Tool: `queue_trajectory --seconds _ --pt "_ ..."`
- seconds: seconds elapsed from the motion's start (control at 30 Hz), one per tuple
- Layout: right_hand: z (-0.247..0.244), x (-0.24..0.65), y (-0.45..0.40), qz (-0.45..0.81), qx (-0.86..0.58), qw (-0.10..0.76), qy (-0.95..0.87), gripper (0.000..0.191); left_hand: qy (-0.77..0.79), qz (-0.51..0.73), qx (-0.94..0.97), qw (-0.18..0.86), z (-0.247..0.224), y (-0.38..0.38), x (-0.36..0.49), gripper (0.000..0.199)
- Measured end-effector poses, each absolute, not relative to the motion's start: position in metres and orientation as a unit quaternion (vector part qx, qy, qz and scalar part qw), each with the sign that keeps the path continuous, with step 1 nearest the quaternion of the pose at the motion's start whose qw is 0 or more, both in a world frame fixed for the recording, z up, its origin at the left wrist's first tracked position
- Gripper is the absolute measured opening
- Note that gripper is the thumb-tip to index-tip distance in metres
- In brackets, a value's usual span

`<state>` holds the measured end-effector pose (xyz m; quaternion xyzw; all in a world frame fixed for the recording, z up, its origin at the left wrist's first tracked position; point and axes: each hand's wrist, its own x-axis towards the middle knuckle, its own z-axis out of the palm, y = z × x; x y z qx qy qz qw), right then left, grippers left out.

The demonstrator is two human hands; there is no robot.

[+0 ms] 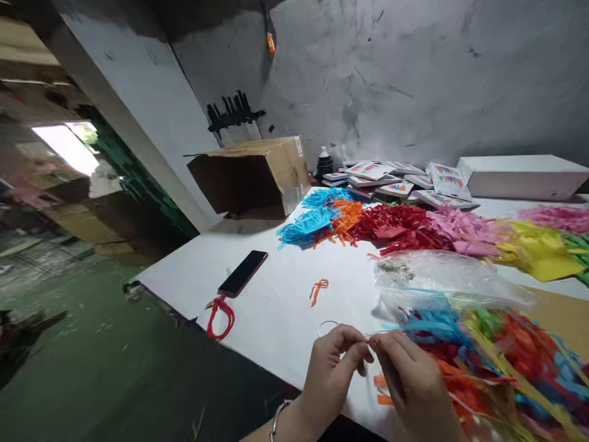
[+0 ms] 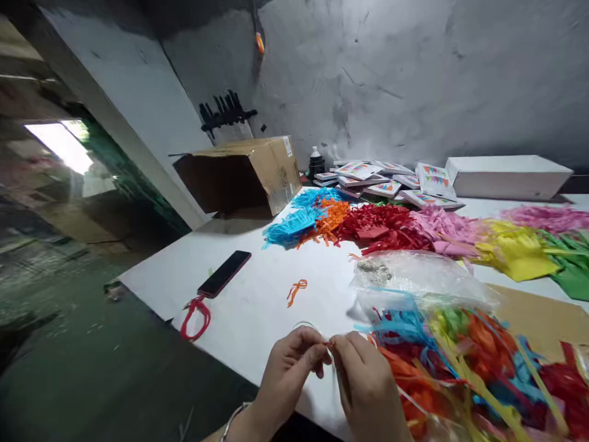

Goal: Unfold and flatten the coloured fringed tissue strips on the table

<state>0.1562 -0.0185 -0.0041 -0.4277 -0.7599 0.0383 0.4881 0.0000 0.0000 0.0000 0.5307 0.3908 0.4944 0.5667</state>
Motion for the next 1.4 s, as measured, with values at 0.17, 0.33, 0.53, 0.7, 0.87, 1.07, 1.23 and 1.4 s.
queue_trajectory --seconds 0.17,0.33,0.53,0.7,0.87,1.07,1.23,1.4 --pt "-0.001 0.157 -0.019 0.073 -0.415 0.498 -0.758 0.02 0.385 0.487 0.495 0.608 0.005 0.001 0.003 0.034" --pt "-0.003 0.17 -0.024 0.104 -0.427 0.518 -0.734 0.018 0.403 0.488 0.534 0.56 0.005 0.004 -0.007 0.026" --pt "0.003 0.188 -0.023 0.101 -0.472 0.511 -0.711 0.013 0.435 0.52 0.614 0.405 0.011 0.022 -0.03 0.011" --pt "0.013 0.195 -0.019 0.023 -0.508 0.519 -0.687 0.011 0.451 0.602 0.606 0.26 0.031 0.047 -0.069 0.004" --pt "0.011 0.211 -0.015 -0.048 -0.568 0.497 -0.654 0.017 0.473 0.644 0.581 0.152 0.045 0.061 -0.111 0.002" --pt "0.01 0.214 -0.014 0.03 -0.601 0.491 -0.63 0.031 0.426 0.73 0.462 0.268 0.053 0.065 -0.126 0.009" --pt "-0.011 0.208 -0.011 0.063 -0.581 0.391 -0.711 0.034 0.343 0.78 0.302 0.428 0.081 0.074 -0.136 0.016" --pt "-0.045 0.231 -0.007 0.057 -0.617 0.251 -0.744 0.032 0.312 0.789 0.203 0.489 0.117 0.088 -0.167 0.039"
